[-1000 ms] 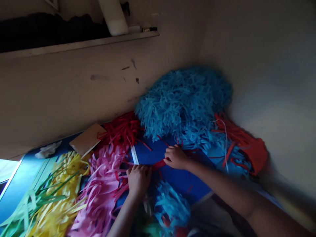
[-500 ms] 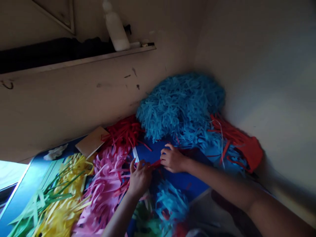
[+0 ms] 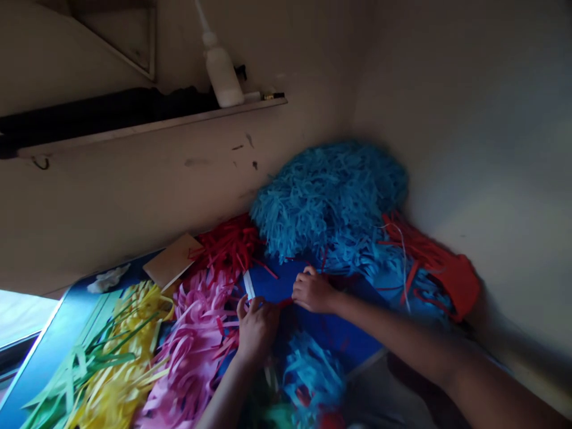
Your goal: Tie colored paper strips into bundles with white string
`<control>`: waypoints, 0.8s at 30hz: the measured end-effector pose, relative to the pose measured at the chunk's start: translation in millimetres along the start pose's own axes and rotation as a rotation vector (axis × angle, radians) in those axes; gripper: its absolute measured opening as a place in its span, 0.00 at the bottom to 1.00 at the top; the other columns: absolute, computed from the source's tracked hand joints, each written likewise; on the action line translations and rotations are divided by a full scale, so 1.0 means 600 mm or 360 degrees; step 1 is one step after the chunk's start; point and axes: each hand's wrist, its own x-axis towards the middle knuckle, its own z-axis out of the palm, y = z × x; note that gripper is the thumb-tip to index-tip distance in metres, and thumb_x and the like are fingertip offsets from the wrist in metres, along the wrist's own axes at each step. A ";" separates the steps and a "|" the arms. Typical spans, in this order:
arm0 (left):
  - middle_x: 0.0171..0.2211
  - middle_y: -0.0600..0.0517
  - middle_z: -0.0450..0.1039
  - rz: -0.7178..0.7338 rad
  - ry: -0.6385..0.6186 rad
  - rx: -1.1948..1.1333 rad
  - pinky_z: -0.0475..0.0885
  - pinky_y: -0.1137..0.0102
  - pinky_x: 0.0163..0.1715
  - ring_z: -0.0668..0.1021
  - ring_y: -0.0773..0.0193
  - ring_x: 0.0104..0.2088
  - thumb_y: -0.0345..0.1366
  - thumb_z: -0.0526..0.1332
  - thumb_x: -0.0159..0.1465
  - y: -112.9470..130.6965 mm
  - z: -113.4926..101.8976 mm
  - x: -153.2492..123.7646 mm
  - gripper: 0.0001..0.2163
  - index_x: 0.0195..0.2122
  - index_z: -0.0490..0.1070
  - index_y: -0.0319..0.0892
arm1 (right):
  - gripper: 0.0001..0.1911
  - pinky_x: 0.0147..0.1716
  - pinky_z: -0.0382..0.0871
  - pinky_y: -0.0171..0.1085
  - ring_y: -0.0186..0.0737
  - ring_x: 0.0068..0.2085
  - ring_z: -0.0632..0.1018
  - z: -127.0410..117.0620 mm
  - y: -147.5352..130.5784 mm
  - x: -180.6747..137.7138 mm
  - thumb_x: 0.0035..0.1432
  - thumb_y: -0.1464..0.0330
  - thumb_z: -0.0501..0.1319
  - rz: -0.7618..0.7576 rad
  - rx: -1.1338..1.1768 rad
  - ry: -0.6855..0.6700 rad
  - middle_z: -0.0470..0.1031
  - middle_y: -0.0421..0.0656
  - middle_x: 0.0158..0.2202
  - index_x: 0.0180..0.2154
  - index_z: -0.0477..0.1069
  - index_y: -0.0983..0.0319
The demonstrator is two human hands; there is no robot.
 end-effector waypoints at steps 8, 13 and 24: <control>0.36 0.53 0.81 -0.0274 0.0015 -0.0168 0.59 0.53 0.52 0.76 0.54 0.43 0.39 0.58 0.66 -0.032 0.017 -0.022 0.10 0.33 0.80 0.52 | 0.07 0.45 0.53 0.43 0.40 0.44 0.71 0.014 0.038 -0.023 0.62 0.62 0.64 0.0273 0.0192 0.0020 0.78 0.40 0.38 0.34 0.78 0.57; 0.34 0.51 0.80 -0.0338 -0.0019 -0.0116 0.60 0.55 0.50 0.76 0.55 0.42 0.41 0.57 0.67 -0.025 0.015 -0.011 0.12 0.31 0.79 0.49 | 0.08 0.41 0.56 0.40 0.39 0.43 0.72 0.009 0.039 -0.009 0.58 0.63 0.67 0.0384 0.0278 -0.0031 0.76 0.39 0.36 0.30 0.77 0.59; 0.29 0.51 0.78 -0.0229 -0.0255 0.0024 0.60 0.58 0.41 0.75 0.54 0.39 0.41 0.60 0.64 -0.034 0.005 0.018 0.12 0.25 0.76 0.46 | 0.07 0.42 0.58 0.41 0.44 0.43 0.73 -0.022 0.035 0.029 0.50 0.66 0.69 0.0634 0.0254 -0.0305 0.77 0.40 0.34 0.24 0.76 0.59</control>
